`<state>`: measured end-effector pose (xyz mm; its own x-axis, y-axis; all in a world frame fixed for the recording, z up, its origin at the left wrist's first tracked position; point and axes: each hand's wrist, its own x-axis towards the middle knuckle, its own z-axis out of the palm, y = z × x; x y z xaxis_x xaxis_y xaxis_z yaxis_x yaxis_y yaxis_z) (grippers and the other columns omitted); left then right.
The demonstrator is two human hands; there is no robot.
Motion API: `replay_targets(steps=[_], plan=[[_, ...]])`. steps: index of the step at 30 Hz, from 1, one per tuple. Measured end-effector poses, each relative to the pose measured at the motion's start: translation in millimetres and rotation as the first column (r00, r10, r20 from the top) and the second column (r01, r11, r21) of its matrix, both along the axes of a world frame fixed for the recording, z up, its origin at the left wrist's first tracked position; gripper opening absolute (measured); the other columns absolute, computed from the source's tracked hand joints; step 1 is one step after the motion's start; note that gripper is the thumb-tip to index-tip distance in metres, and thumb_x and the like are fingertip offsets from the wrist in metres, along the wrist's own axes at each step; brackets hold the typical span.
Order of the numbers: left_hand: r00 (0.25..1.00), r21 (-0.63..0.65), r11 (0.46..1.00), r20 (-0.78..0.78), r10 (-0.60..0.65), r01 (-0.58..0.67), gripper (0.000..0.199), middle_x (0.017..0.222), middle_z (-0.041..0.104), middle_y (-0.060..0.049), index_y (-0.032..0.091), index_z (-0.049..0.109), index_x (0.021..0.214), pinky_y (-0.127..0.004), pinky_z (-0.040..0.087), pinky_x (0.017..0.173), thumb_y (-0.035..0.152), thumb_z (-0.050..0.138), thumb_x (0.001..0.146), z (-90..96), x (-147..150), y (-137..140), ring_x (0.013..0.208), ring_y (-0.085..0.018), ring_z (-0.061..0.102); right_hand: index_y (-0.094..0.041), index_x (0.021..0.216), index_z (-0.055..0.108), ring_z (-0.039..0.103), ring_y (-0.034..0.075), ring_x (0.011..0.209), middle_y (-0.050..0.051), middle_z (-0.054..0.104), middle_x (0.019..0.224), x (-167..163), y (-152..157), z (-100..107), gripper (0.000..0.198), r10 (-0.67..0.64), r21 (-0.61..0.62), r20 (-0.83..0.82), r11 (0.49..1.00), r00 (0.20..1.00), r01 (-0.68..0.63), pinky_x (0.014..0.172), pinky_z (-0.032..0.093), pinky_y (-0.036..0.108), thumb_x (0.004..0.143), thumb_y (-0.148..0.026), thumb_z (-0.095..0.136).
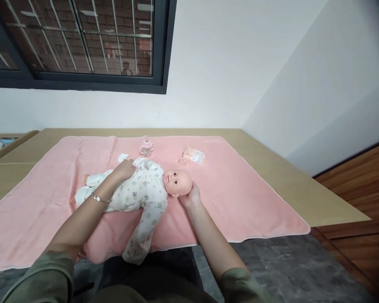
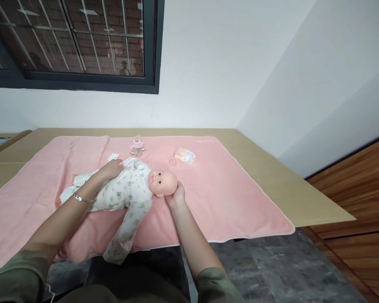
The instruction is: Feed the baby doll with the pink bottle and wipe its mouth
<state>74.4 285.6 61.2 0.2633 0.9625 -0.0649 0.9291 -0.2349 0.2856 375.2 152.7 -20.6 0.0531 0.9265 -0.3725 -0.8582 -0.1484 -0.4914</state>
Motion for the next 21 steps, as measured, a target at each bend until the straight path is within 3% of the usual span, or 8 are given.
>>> replay_targets(steps=[2, 6, 11, 14, 17, 21], plan=[[1.0, 0.047, 0.999, 0.008, -0.008, 0.008, 0.044, 0.149, 0.072, -0.015, 0.018, 0.07, 0.147, -0.057, 0.062, 0.114, 0.047, 0.071, 0.115, -2.7, -1, -24, 0.132, -0.032, 0.073, -0.007, 0.139, 0.073, 0.082, 0.037, 0.118, 0.024, 0.08, 0.136, 5, 4, 9, 0.051, 0.008, -0.05, 0.031, 0.999, 1.0, -0.006, 0.104, 0.069, 0.056, 0.102, -0.036, 0.055], [0.995, 0.151, 0.985, 0.042, -0.091, 0.083, 0.045, 0.155, 0.071, -0.02, 0.015, 0.066, 0.156, -0.055, 0.049, 0.13, 0.036, 0.046, 0.121, -15.0, 6, -73, 0.149, -0.034, 0.065, -0.004, 0.144, 0.071, 0.082, 0.04, 0.112, 0.026, 0.08, 0.135, 11, 9, 26, 0.054, 0.062, -0.165, 0.116, 0.985, 0.991, -0.043, 0.094, 0.07, 0.057, 0.104, -0.035, 0.052], [0.988, 0.274, 0.959, 0.105, -0.109, 0.076, 0.055, 0.169, 0.06, -0.027, 0.01, 0.062, 0.161, -0.065, 0.038, 0.138, 0.035, 0.047, 0.115, -33.9, 15, -106, 0.161, -0.044, 0.053, -0.002, 0.146, 0.07, 0.082, 0.04, 0.11, 0.027, 0.08, 0.129, 14, 12, 29, 0.057, 0.095, -0.209, 0.104, 0.975, 0.99, -0.072, 0.095, 0.069, 0.057, 0.106, -0.038, 0.05], [0.982, 0.33, 0.943, 0.16, -0.101, 0.044, 0.054, 0.169, 0.059, -0.028, 0.011, 0.063, 0.158, -0.07, 0.038, 0.138, 0.036, 0.046, 0.114, -40.9, 16, -121, 0.163, -0.047, 0.051, -0.005, 0.142, 0.071, 0.082, 0.039, 0.11, 0.025, 0.081, 0.129, 14, 10, 21, 0.053, 0.019, -0.214, 0.077, 0.977, 0.997, -0.003, 0.099, 0.069, 0.058, 0.106, -0.039, 0.051], [0.967, 0.365, 0.929, 0.211, -0.141, 0.056, 0.051, 0.172, 0.058, -0.024, 0.017, 0.061, 0.158, -0.071, 0.038, 0.139, 0.04, 0.046, 0.115, -47.4, 16, -154, 0.168, -0.045, 0.047, -0.011, 0.135, 0.072, 0.082, 0.037, 0.114, 0.021, 0.081, 0.134, 11, 4, 8, 0.045, -0.058, -0.181, 0.069, 0.981, 0.996, 0.069, 0.105, 0.069, 0.06, 0.103, -0.037, 0.056], [0.857, 0.348, 0.935, 0.458, -0.235, 0.07, 0.062, 0.175, 0.056, -0.019, 0.028, 0.04, 0.174, -0.062, 0.056, 0.129, 0.041, 0.052, 0.115, -64.5, 16, -211, 0.164, -0.038, 0.055, -0.012, 0.143, 0.07, 0.082, 0.038, 0.119, 0.02, 0.08, 0.138, 7, -4, -8, 0.053, -0.143, -0.21, 0.079, 0.965, 0.986, 0.157, 0.106, 0.069, 0.06, 0.108, -0.043, 0.047]])
